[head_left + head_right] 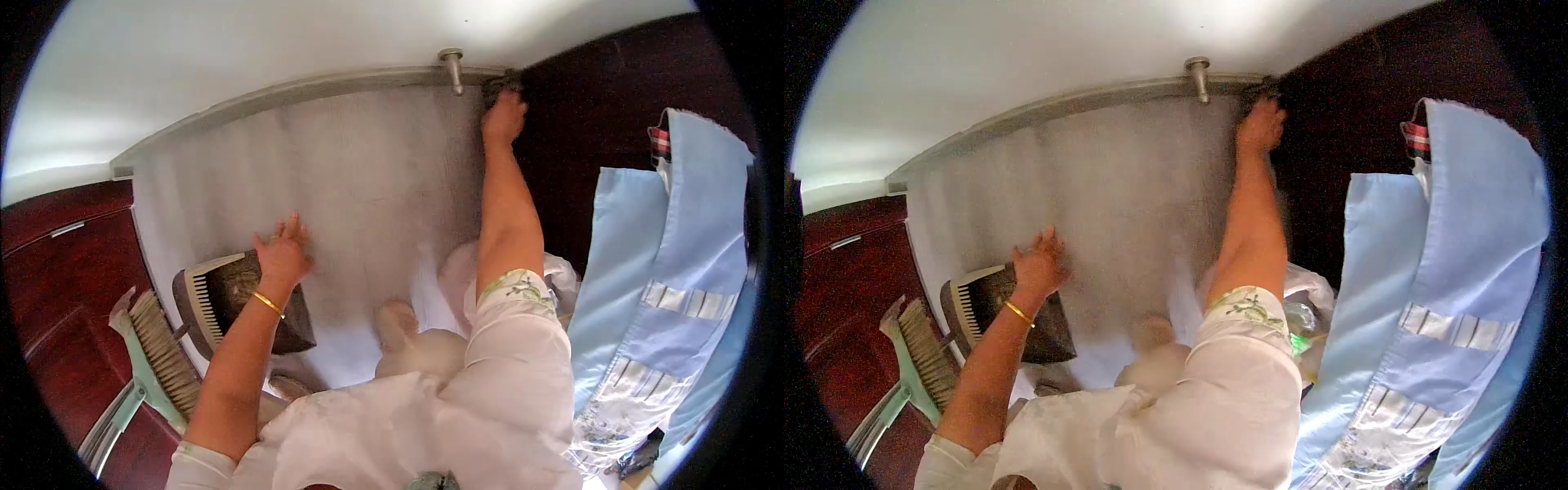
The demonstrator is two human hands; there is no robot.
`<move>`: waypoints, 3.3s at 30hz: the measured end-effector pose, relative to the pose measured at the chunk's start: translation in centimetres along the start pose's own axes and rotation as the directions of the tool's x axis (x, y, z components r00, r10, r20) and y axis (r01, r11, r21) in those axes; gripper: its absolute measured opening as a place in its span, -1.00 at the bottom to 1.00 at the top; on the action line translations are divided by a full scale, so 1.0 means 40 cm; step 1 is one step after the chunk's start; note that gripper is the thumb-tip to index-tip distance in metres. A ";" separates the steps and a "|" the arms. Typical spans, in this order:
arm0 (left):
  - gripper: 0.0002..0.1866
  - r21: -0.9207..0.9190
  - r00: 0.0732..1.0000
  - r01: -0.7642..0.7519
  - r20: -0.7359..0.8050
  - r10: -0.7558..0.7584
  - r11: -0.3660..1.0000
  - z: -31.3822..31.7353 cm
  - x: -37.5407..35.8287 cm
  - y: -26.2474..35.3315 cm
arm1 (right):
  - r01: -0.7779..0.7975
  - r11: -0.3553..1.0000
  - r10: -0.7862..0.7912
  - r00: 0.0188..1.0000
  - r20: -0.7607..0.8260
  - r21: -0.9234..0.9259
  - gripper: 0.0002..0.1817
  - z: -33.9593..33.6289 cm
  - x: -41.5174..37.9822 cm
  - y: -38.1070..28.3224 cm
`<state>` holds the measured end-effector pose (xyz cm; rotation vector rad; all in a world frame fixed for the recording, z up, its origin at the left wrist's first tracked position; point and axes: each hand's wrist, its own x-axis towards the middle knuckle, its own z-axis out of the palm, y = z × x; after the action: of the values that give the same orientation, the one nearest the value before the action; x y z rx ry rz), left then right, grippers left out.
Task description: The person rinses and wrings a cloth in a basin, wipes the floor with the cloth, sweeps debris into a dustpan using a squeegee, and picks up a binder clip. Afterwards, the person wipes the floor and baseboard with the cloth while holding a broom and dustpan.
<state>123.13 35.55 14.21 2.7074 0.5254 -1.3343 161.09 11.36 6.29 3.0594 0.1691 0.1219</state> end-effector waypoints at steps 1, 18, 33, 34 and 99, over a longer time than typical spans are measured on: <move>-0.34 -0.006 1.000 -0.003 -0.008 0.003 1.000 0.000 0.004 0.002 | 0.125 0.988 -0.114 0.987 0.112 -0.088 -0.67 0.036 -0.021 0.019; -0.32 -0.070 1.000 -0.007 -0.007 0.007 0.997 0.013 -0.001 -0.022 | -0.126 0.902 0.182 0.978 -0.100 0.413 -0.50 0.014 0.083 -0.026; -0.32 -0.076 0.998 -0.034 -0.049 0.030 0.997 0.041 0.017 -0.027 | 0.461 0.803 -0.425 0.887 -0.179 0.377 -0.65 0.124 -0.283 -0.355; -0.33 -0.084 0.998 -0.026 -0.059 0.021 0.996 0.034 0.011 -0.024 | 0.156 0.836 -0.236 0.968 0.088 0.525 -0.64 0.018 -0.265 -0.321; -0.76 -0.010 0.126 -0.968 -0.881 0.456 0.249 -0.700 -0.845 -0.374 | 0.905 -0.060 -0.983 -0.127 0.134 0.420 -0.55 -0.120 -0.892 -0.324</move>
<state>120.21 46.61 59.16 2.0939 -0.4718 0.3318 123.93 20.52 7.35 1.9966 2.4066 -0.6777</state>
